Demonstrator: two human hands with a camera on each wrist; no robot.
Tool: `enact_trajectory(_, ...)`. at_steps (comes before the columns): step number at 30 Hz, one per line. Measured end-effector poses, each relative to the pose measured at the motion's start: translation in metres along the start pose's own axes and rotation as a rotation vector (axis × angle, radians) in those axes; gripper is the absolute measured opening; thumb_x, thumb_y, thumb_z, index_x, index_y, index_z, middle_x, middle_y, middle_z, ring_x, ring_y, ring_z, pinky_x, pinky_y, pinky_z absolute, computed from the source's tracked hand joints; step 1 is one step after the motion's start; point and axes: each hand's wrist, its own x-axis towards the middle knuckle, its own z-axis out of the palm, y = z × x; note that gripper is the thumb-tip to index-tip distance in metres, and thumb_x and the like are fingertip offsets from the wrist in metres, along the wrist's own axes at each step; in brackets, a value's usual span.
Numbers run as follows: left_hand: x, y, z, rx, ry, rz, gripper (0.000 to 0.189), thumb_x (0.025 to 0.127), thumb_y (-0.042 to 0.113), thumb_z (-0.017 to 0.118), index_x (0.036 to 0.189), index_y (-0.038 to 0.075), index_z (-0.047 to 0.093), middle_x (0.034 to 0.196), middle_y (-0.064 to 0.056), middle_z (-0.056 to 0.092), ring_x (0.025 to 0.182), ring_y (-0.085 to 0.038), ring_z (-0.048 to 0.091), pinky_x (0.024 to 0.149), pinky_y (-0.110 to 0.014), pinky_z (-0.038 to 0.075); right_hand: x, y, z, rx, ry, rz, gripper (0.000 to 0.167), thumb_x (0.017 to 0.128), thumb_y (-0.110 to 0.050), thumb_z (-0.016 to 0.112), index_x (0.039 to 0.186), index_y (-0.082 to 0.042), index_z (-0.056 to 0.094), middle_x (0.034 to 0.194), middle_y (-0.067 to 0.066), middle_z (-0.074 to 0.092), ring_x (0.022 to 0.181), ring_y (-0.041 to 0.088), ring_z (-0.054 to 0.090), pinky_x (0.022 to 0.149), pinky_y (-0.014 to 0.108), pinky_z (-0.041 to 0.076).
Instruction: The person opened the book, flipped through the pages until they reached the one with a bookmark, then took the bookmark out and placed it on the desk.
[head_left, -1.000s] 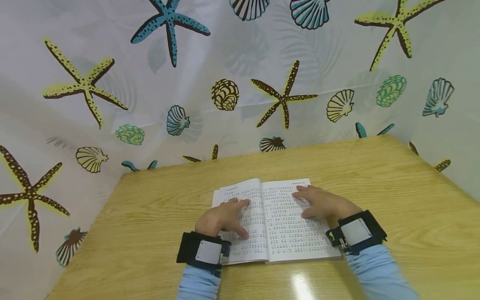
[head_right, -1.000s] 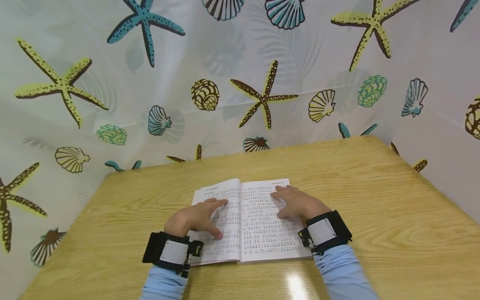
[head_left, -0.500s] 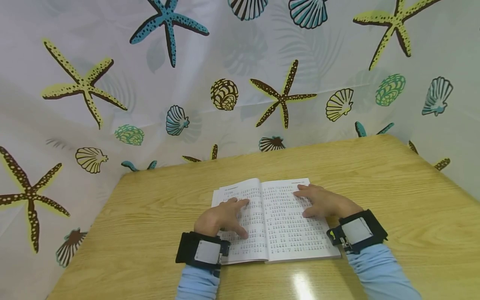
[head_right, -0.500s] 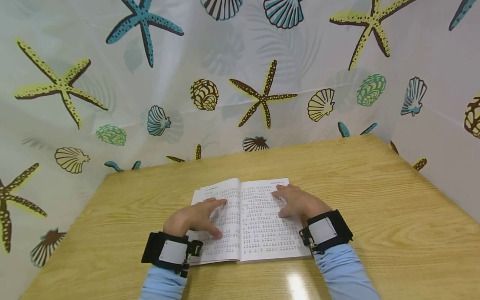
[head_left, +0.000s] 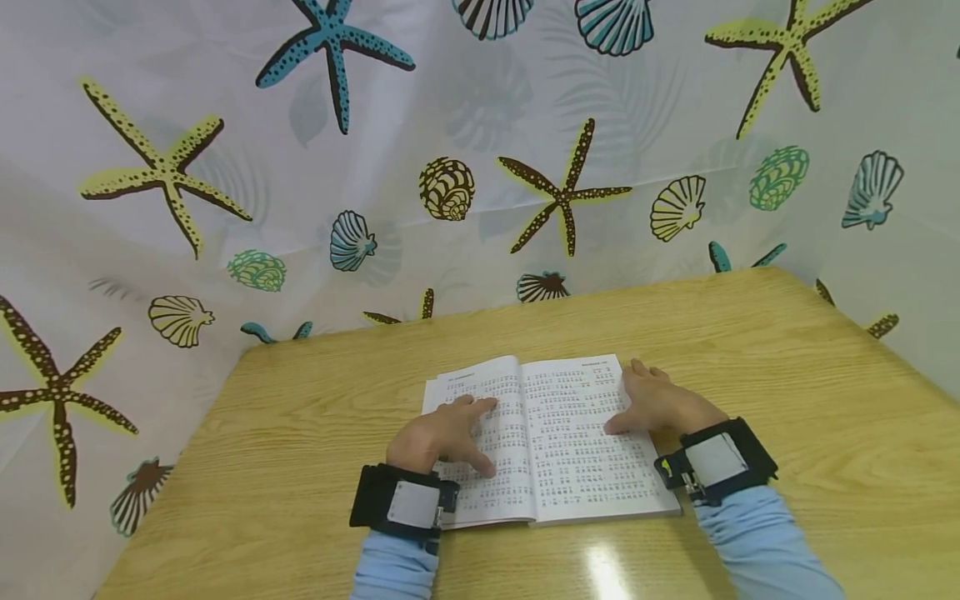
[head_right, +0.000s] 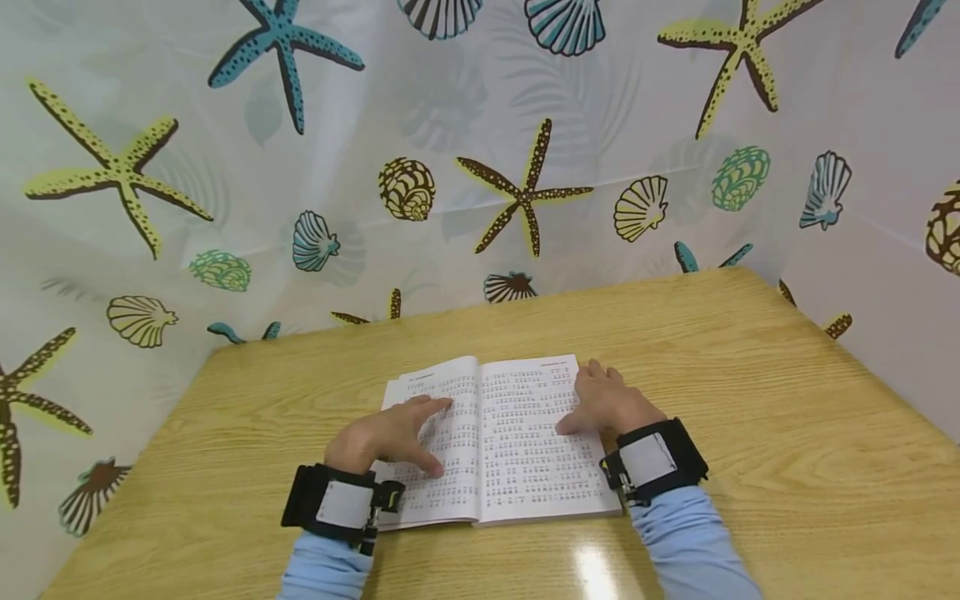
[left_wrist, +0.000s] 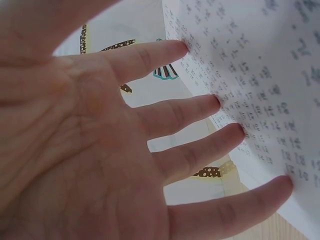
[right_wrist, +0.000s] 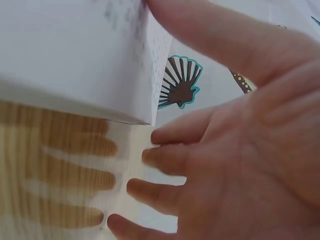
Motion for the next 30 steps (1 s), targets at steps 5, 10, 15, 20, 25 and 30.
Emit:
enact_trajectory(5, 0.0, -0.001, -0.001, 0.006, -0.001, 0.004, 0.095, 0.074, 0.022, 0.093, 0.155, 0.019, 0.044, 0.157, -0.014, 0.04, 0.14, -0.04, 0.041, 0.109, -0.06, 0.038, 0.002, -0.001, -0.002, -0.007, -0.003, 0.024, 0.08, 0.085, -0.026, 0.081, 0.134, 0.025, 0.042, 0.15, 0.045, 0.026, 0.131, 0.058, 0.037, 0.108, 0.064, 0.035)
enact_trajectory(10, 0.002, -0.002, 0.0, -0.001, -0.001, 0.006, 0.095, 0.074, 0.021, 0.093, 0.155, 0.019, 0.044, 0.157, -0.014, 0.039, 0.141, -0.039, 0.04, 0.11, -0.059, 0.037, 0.001, -0.005, -0.003, -0.028, 0.004, 0.004, 0.074, 0.085, -0.023, 0.082, 0.129, 0.025, 0.045, 0.139, 0.041, 0.038, 0.118, 0.049, 0.045, 0.101, 0.057, 0.043)
enact_trajectory(15, 0.003, -0.004, 0.001, -0.003, -0.003, 0.012, 0.095, 0.074, 0.021, 0.093, 0.155, 0.018, 0.044, 0.158, -0.014, 0.038, 0.142, -0.039, 0.039, 0.111, -0.059, 0.037, -0.001, -0.012, -0.003, -0.068, 0.082, -0.015, 0.069, 0.086, -0.016, 0.08, 0.134, 0.021, 0.047, 0.144, 0.039, 0.042, 0.129, 0.052, 0.045, 0.106, 0.061, 0.04)
enact_trajectory(20, 0.004, -0.005, 0.0, 0.008, 0.0, 0.014, 0.095, 0.074, 0.022, 0.093, 0.155, 0.018, 0.044, 0.157, -0.014, 0.04, 0.14, -0.039, 0.042, 0.109, -0.059, 0.039, -0.001, -0.013, -0.005, -0.076, 0.313, -0.139, 0.016, 0.087, 0.0, 0.073, 0.1, 0.008, 0.068, 0.085, 0.013, 0.065, 0.073, 0.024, 0.057, 0.066, 0.037, 0.05)
enact_trajectory(25, 0.005, -0.005, -0.001, 0.001, 0.0, 0.028, 0.095, 0.074, 0.022, 0.093, 0.155, 0.017, 0.044, 0.157, -0.014, 0.04, 0.14, -0.039, 0.041, 0.11, -0.058, 0.038, -0.001, -0.011, -0.005, -0.095, 0.386, -0.209, 0.006, 0.086, 0.003, 0.072, 0.082, 0.003, 0.068, 0.071, 0.005, 0.056, 0.064, 0.019, 0.051, 0.057, 0.03, 0.039)
enact_trajectory(30, 0.004, -0.005, 0.0, -0.011, -0.001, 0.025, 0.095, 0.074, 0.021, 0.093, 0.155, 0.017, 0.044, 0.158, -0.014, 0.039, 0.141, -0.039, 0.04, 0.111, -0.058, 0.037, -0.002, -0.006, -0.011, 0.075, 0.211, -0.273, 0.013, 0.094, -0.004, 0.067, 0.096, 0.008, 0.07, 0.079, 0.006, 0.064, 0.067, 0.017, 0.056, 0.06, 0.029, 0.046)
